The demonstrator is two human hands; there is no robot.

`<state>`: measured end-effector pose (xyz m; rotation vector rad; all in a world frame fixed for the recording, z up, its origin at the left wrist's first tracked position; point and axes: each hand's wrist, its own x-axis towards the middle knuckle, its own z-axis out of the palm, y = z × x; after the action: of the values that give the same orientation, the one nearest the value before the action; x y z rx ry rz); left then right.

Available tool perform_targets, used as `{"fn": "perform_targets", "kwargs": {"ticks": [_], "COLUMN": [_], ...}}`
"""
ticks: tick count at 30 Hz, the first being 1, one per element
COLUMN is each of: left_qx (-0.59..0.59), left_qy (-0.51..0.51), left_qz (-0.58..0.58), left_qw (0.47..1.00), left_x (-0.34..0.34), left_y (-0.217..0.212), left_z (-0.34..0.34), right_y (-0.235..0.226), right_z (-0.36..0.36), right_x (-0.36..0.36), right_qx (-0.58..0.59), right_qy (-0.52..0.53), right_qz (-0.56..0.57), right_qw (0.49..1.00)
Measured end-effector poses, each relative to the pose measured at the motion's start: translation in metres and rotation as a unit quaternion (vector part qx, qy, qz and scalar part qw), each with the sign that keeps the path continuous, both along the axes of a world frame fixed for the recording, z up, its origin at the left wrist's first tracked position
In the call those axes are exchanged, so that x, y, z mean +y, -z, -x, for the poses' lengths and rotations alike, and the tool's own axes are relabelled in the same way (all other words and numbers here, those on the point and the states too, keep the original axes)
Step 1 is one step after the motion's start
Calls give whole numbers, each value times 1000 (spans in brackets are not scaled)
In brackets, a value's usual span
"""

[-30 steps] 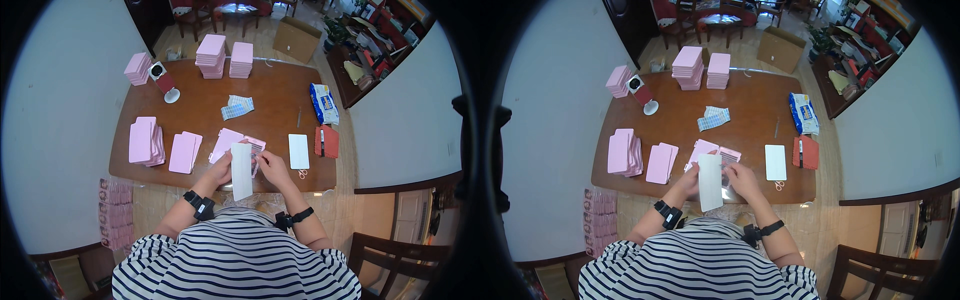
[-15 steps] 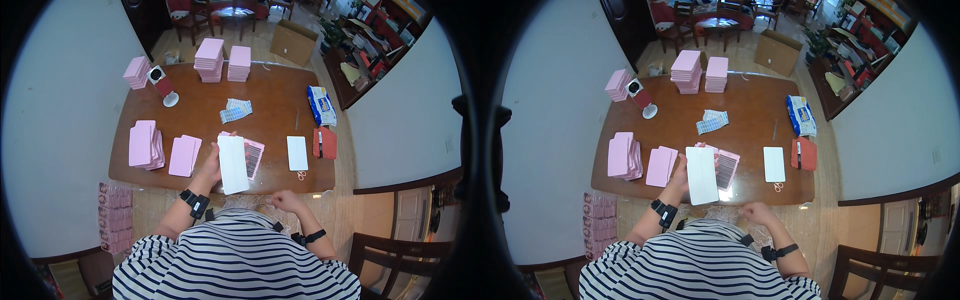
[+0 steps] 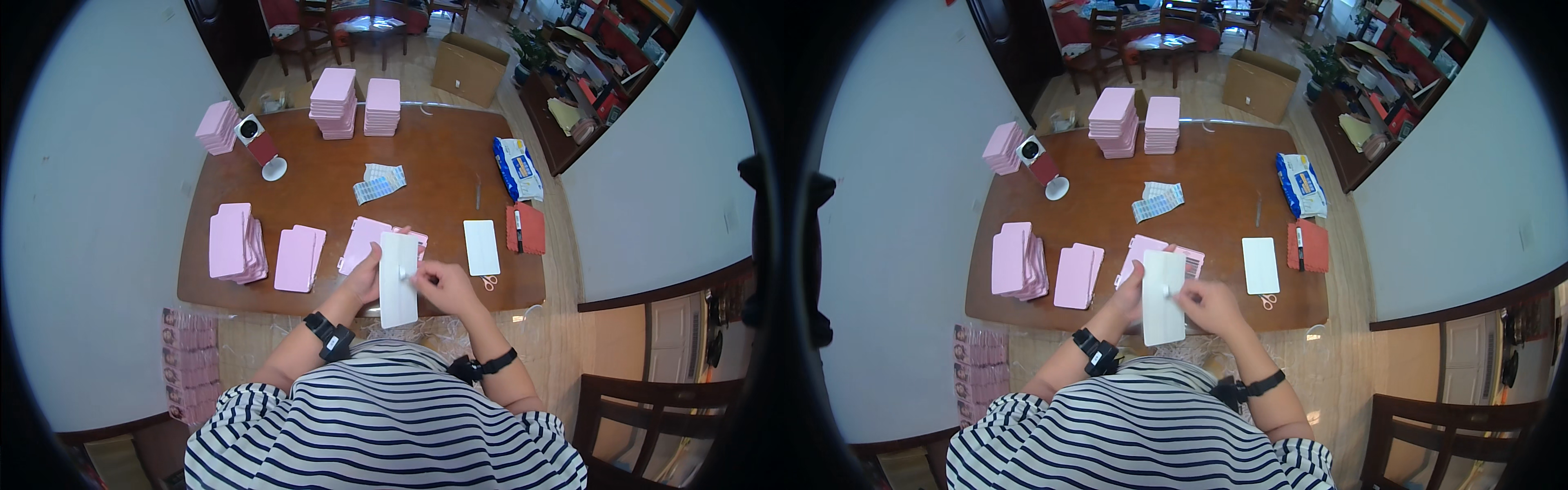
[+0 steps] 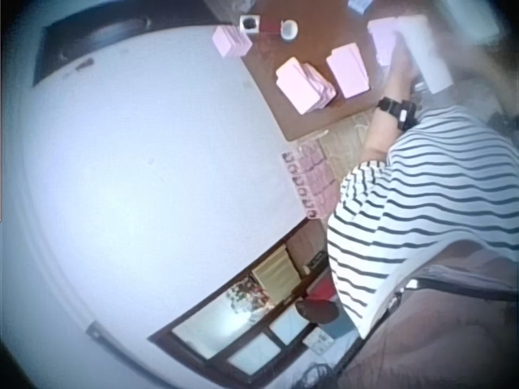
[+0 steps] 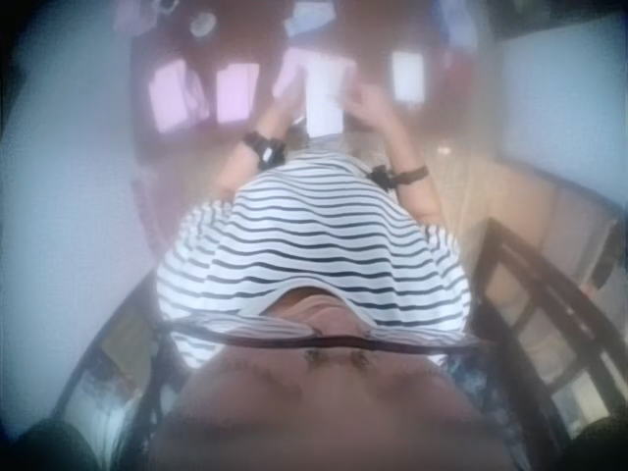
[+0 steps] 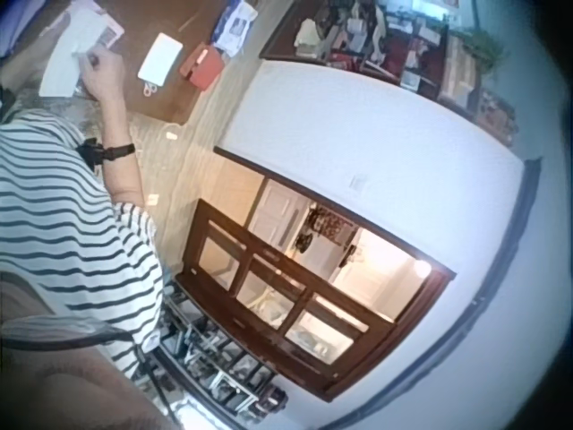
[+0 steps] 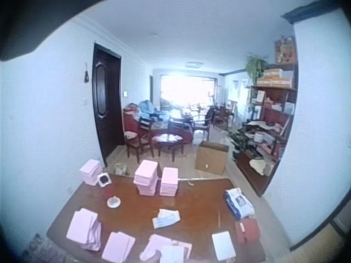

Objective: The person assembles small pink card packages by inserting white cards into pink sleeves and then placing the sleeves into pink plastic trays. The person handles stacks of pink sleeves, white cards, and plastic trays, arranging the finished units on the table.

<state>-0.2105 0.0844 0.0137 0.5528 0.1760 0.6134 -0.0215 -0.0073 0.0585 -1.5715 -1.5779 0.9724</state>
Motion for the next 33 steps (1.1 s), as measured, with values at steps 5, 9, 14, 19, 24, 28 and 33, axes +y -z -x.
{"fn": "perform_targets", "kwargs": {"ticks": [5, 9, 14, 19, 24, 28, 33], "left_qx": [-4, -29, -76, -72, -79, -84, -98], "left_qy": [-76, -71, -1, 33, 32, 27, 20], "left_qz": [12, 41, 37, 39, 35, 38, 30], "left_qw": [997, 996, 996, 996, 996, 995, 995], "left_x": [24, 23, 5, -9, -12, -11, -14], "left_y": [-10, -15, -23, -32, -34, -35, -35], "left_z": [24, 28, 9, 0, -1, 1, 1], "right_y": [43, 74, 33, -16, -24, -26, -37], "right_z": [-33, -68, -61, -15, -3, -1, 2], "right_x": [-79, -111, -52, 4, 14, 15, 17], "right_qx": [-332, -452, -184, -95, -159, -171, -181], "right_qy": [-171, -256, 59, 204, 223, 220, 204], "right_qz": [169, 402, 53, -90, -82, -98, -60], "right_qw": [912, 754, 980, 970, 958, 955, 960]}}
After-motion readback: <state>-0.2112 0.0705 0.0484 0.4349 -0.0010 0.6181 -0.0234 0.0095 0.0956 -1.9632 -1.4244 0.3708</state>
